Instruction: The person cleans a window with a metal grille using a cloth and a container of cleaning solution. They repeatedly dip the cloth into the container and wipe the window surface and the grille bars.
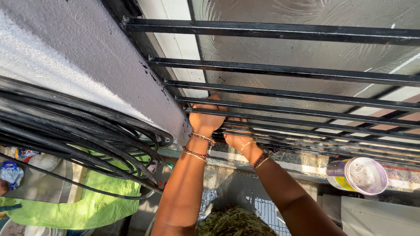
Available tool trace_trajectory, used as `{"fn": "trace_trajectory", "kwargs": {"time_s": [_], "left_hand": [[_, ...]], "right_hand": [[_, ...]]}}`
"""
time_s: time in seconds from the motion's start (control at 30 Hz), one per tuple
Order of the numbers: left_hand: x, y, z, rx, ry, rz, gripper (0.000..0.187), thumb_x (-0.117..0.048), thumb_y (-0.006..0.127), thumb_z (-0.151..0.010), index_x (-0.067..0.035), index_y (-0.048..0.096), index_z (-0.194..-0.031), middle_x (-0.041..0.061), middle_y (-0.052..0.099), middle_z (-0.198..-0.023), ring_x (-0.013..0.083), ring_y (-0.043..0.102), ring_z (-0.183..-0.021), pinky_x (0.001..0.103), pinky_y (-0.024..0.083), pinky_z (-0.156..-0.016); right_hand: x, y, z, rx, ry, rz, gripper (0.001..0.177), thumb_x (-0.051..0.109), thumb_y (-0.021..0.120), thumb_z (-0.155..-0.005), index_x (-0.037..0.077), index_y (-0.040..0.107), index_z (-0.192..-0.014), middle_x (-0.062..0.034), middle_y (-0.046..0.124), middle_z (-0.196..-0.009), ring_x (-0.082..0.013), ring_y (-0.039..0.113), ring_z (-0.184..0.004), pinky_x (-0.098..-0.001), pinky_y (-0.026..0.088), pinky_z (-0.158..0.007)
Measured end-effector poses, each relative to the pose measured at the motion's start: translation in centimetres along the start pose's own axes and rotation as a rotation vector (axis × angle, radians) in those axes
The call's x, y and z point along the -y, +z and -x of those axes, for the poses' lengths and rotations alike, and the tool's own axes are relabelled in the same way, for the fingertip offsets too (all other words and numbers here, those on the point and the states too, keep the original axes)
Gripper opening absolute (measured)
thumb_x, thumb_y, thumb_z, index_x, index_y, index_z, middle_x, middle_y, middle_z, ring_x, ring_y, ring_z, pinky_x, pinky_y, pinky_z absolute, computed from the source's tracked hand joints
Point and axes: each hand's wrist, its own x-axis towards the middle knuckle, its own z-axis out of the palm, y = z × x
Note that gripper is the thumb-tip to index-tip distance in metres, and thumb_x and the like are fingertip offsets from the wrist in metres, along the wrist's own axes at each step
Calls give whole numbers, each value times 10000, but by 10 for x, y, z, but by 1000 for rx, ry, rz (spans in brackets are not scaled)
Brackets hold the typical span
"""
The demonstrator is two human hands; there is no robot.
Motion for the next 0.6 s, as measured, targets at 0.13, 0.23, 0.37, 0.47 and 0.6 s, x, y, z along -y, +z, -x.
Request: {"fn": "trace_trajectory", "kwargs": {"time_s": [0.13, 0.23, 0.37, 0.47, 0.6], "left_hand": [[11, 10, -2, -24, 49, 15, 202, -305, 648, -862, -116, 667, -794, 164, 729, -742, 383, 724, -666, 488, 588, -617], [18, 19, -3, -65, 183, -210, 223, -284, 638, -907, -82, 663, -816, 161, 713, -725, 359, 714, -632, 477, 583, -589], [19, 25, 0, -149, 211, -208, 237, -302, 632, -907, -89, 664, -808, 139, 713, -713, 358, 709, -623, 476, 578, -573], [17, 22, -1, -99, 134, -24, 238, -341, 625, -894, -119, 661, -815, 138, 724, -747, 370, 718, -645, 475, 584, -583], [13, 14, -1, -82, 118, 8, 251, -369, 641, -856, -122, 670, -814, 138, 728, -739, 380, 721, -658, 490, 579, -570]], "right_hand": [[6, 10, 13, 231, 177, -76, 250, 255, 577, -1027, 65, 694, -1140, -177, 666, -1169, -384, 605, -1098, -516, 472, -989], [-5, -4, 68, 416, 541, -393, 304, 345, 547, -1032, 92, 675, -1141, -144, 693, -1166, -365, 644, -1077, -507, 517, -980], [-9, -20, 165, 71, 230, -117, 309, 296, 501, -1028, 137, 688, -1215, -111, 627, -1371, -286, 556, -1329, -488, 401, -1165], [-23, -18, 206, 490, 566, 107, 463, 421, 495, -992, 200, 577, -1390, -165, 511, -1439, -295, 501, -1289, -506, 380, -1104], [-31, 11, 201, 320, 663, 288, 487, 475, 503, -963, 251, 526, -1395, -223, 496, -1451, -346, 470, -1338, -542, 367, -1068]]}}
